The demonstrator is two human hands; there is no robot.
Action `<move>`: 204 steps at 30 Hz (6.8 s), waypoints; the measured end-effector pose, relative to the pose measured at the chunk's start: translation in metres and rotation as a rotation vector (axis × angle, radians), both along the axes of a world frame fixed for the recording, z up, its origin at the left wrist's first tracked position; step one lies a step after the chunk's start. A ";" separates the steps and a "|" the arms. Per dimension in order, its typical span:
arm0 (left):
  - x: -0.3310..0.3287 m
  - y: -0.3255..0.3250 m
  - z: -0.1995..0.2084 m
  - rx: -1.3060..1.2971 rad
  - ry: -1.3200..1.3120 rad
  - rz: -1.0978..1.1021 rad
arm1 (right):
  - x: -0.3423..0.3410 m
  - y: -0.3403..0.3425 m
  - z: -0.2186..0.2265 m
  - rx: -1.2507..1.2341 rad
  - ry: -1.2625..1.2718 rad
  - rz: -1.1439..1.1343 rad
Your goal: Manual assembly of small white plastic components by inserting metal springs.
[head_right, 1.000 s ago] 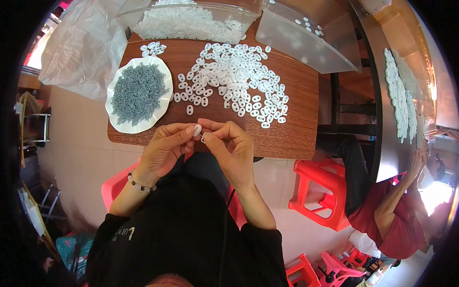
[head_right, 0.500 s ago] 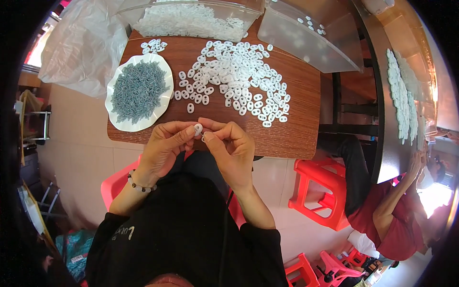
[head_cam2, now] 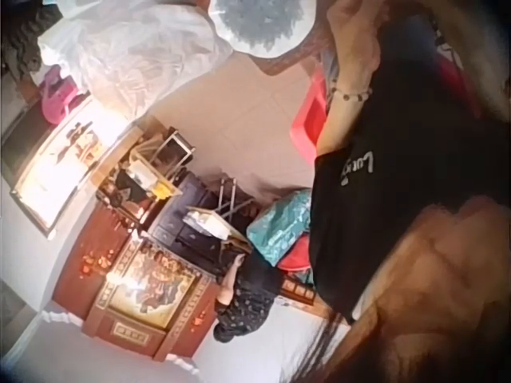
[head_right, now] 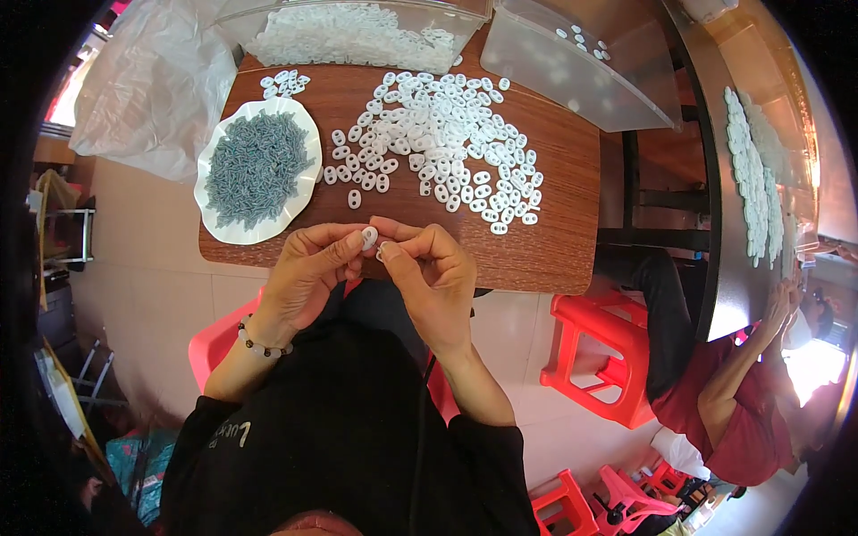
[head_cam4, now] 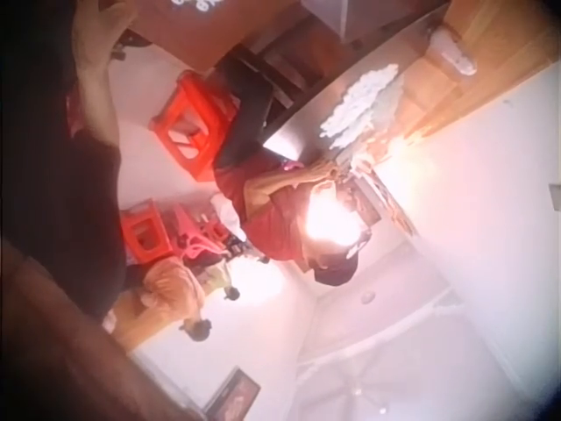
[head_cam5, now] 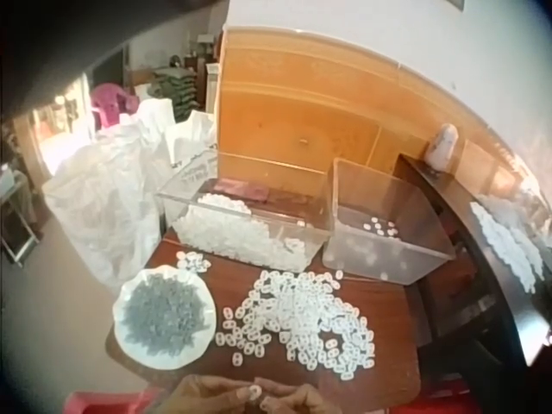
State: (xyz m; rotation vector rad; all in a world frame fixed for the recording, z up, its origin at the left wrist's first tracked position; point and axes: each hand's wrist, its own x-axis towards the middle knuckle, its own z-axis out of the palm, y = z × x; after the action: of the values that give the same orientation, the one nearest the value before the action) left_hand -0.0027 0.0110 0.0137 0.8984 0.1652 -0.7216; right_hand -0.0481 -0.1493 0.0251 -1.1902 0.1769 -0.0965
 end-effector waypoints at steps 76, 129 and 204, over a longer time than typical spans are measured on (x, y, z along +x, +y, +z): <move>-0.001 0.006 0.024 -0.060 -0.080 -0.185 | -0.008 0.001 -0.008 -0.345 -0.361 0.150; 0.027 -0.043 0.000 -0.035 -0.253 -0.144 | 0.015 -0.027 -0.020 -0.231 -0.256 0.050; 0.022 0.021 -0.021 0.156 -0.123 -0.125 | 0.056 -0.014 -0.009 -1.239 -0.114 0.105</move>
State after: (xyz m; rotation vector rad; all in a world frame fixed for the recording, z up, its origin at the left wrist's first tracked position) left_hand 0.0193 0.0318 -0.0075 1.1070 0.0569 -0.7741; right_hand 0.0082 -0.1638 0.0165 -2.4171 -0.0779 -0.1928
